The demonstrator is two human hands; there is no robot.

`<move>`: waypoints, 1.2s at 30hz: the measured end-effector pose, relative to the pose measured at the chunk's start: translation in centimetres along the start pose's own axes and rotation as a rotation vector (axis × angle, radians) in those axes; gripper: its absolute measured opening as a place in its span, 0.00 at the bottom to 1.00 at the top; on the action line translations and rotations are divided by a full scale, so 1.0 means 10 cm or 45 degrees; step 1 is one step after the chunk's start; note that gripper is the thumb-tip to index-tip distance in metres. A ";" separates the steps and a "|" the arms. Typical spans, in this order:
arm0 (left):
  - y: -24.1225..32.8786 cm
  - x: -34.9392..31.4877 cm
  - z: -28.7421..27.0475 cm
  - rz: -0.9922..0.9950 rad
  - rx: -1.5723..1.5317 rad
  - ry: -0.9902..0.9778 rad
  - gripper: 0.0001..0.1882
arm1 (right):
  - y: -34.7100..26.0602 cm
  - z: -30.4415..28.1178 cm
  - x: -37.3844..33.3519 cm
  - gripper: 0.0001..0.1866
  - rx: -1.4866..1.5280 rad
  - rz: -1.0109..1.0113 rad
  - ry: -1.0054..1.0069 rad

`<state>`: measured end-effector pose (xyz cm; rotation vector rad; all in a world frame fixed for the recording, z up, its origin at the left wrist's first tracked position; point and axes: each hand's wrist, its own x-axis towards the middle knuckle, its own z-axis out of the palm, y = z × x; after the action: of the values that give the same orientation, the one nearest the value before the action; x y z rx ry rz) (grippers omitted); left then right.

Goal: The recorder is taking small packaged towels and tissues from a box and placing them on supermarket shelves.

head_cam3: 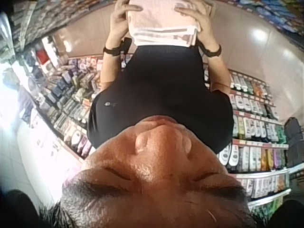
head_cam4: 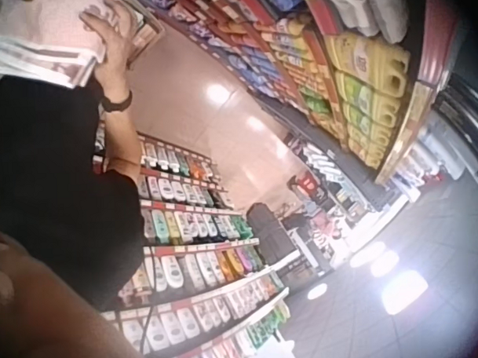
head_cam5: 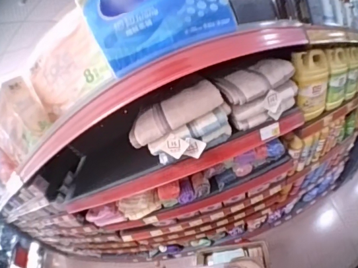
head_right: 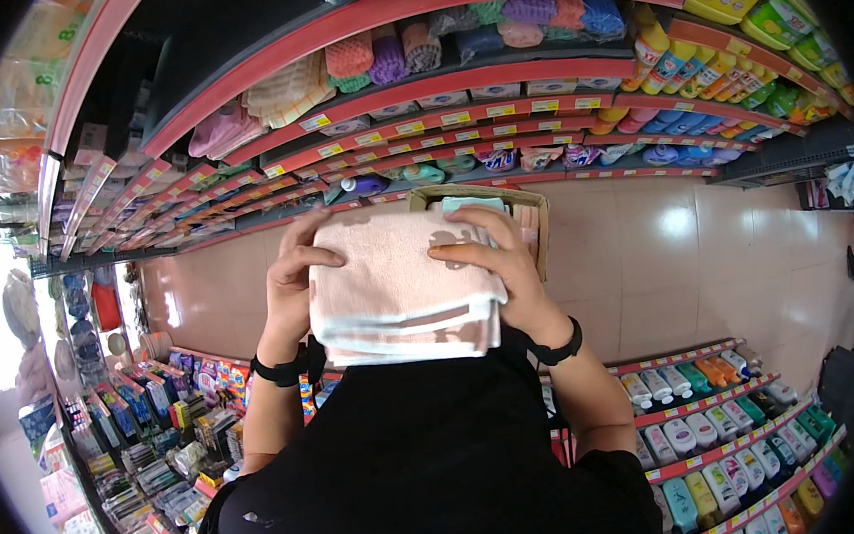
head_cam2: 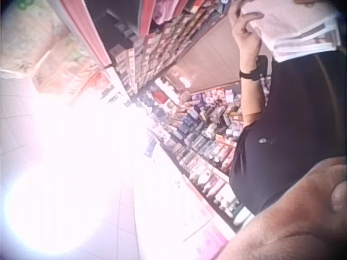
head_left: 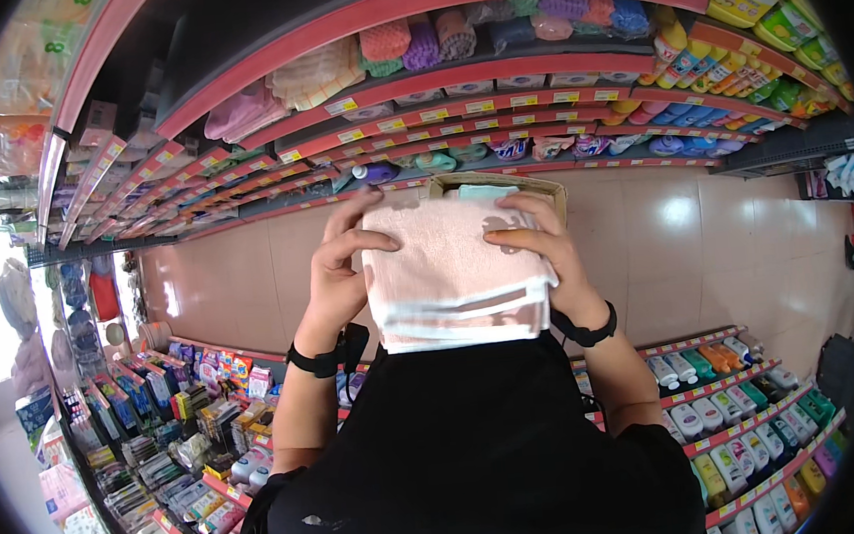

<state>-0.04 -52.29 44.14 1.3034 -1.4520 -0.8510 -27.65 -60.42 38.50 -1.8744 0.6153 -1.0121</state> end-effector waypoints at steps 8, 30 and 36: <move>0.13 0.10 0.05 0.267 0.217 0.084 0.07 | 0.13 0.03 0.00 0.20 -0.451 -0.348 0.337; -0.32 0.04 -0.29 -0.940 -0.375 -0.215 0.27 | 0.25 0.59 0.02 0.23 0.908 1.022 0.098; -0.38 0.35 -0.66 -0.792 -0.524 -0.126 0.25 | -0.01 0.70 0.40 0.25 0.799 0.977 0.157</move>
<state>7.56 -55.76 43.15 1.4137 -0.8644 -1.5471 -19.66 -60.03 38.29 -0.9041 0.8724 -0.6855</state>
